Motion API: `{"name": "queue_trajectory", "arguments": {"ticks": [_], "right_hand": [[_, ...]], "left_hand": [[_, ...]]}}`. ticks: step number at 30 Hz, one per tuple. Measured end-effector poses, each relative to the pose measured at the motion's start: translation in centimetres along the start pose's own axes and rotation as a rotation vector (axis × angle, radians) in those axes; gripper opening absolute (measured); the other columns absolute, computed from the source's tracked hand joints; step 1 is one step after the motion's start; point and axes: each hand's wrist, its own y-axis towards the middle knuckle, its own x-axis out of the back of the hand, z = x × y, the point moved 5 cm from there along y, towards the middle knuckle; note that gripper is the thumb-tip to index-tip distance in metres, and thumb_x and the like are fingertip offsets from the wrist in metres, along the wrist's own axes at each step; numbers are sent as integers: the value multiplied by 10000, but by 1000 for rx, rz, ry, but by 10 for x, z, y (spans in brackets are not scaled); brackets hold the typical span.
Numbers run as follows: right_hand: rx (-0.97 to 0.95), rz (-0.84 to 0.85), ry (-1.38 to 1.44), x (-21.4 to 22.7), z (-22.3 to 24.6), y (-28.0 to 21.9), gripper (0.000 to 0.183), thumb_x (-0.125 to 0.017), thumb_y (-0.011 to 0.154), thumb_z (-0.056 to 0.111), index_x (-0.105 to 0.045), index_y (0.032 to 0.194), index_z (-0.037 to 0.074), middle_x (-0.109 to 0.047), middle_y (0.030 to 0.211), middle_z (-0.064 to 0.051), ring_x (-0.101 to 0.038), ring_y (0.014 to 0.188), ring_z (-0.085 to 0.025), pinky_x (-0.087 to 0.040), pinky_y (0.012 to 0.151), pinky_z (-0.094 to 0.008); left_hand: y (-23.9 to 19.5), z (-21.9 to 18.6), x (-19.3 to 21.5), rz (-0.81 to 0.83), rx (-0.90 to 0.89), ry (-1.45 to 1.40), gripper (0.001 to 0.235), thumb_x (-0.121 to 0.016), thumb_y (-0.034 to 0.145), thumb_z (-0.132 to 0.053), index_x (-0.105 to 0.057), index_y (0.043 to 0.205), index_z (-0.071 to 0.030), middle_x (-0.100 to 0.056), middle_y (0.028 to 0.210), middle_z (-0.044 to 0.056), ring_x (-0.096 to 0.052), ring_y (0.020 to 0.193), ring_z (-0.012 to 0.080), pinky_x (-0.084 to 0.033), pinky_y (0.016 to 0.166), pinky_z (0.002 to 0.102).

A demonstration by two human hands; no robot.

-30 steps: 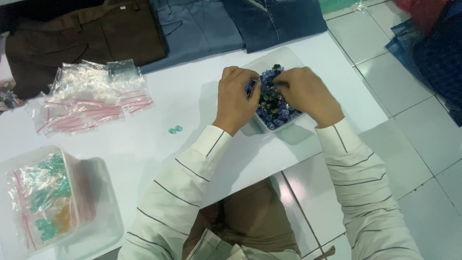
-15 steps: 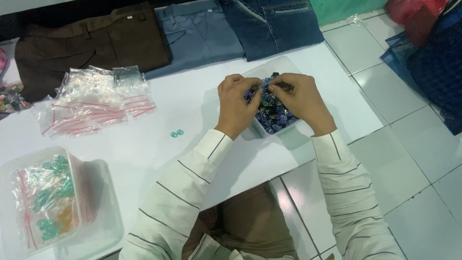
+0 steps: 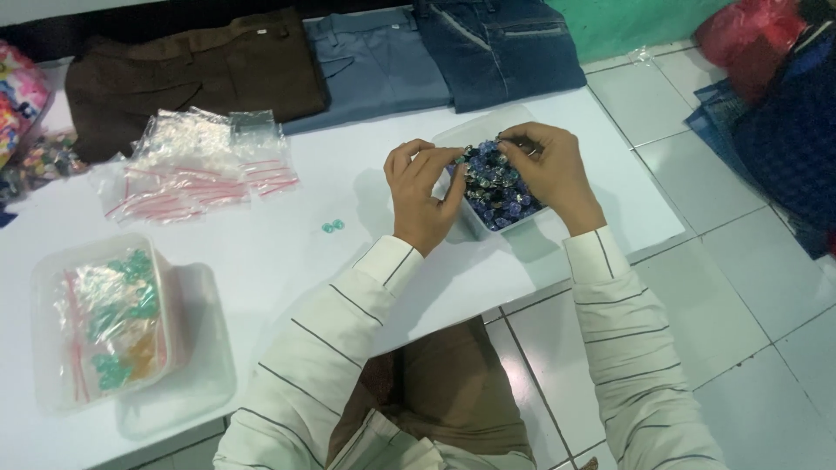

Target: Sorting small green buttons from a container of mixed colors and placing them into a separate container for packing.

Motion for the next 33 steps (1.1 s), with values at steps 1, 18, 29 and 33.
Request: {"name": "queue_trajectory", "arguments": {"ticks": [1, 18, 29, 33], "right_hand": [[4, 7, 2, 2, -1, -1, 177, -695, 984, 98, -736, 1143, 31, -727, 944, -179, -696, 777, -205, -591, 628, -312], [457, 137, 253, -84, 156, -40, 131, -745, 900, -29, -737, 1018, 27, -742, 864, -150, -703, 706, -231, -527, 558, -296], [204, 552, -109, -165, 126, -35, 149, -681, 892, 63, -722, 1028, 18, -732, 961, -195, -724, 870, -361, -575, 746, -430], [203, 567, 10, -164, 115, -39, 137, -728, 864, 84, -731, 994, 41, -705, 892, -167, -706, 789, -305, -562, 689, -397]], "left_hand": [[-2, 0, 3, -5, 3, 6, 176, -691, 964, -127, -716, 1131, -177, -707, 996, -2, -520, 1138, 200, -286, 1113, 467], [-40, 17, 119, 77, 109, 181, 181, -725, 912, -137, -684, 1087, -163, -680, 872, 5, -559, 1015, 221, -359, 1021, 456], [-65, 42, 172, 335, 360, 435, 138, -727, 921, -197, -741, 1046, -140, -717, 859, 32, -580, 1020, 232, -336, 1036, 459], [-64, 39, 166, 435, 421, 484, 143, -736, 910, -165, -767, 1035, -102, -725, 884, 70, -581, 994, 237, -336, 1043, 471]]}}
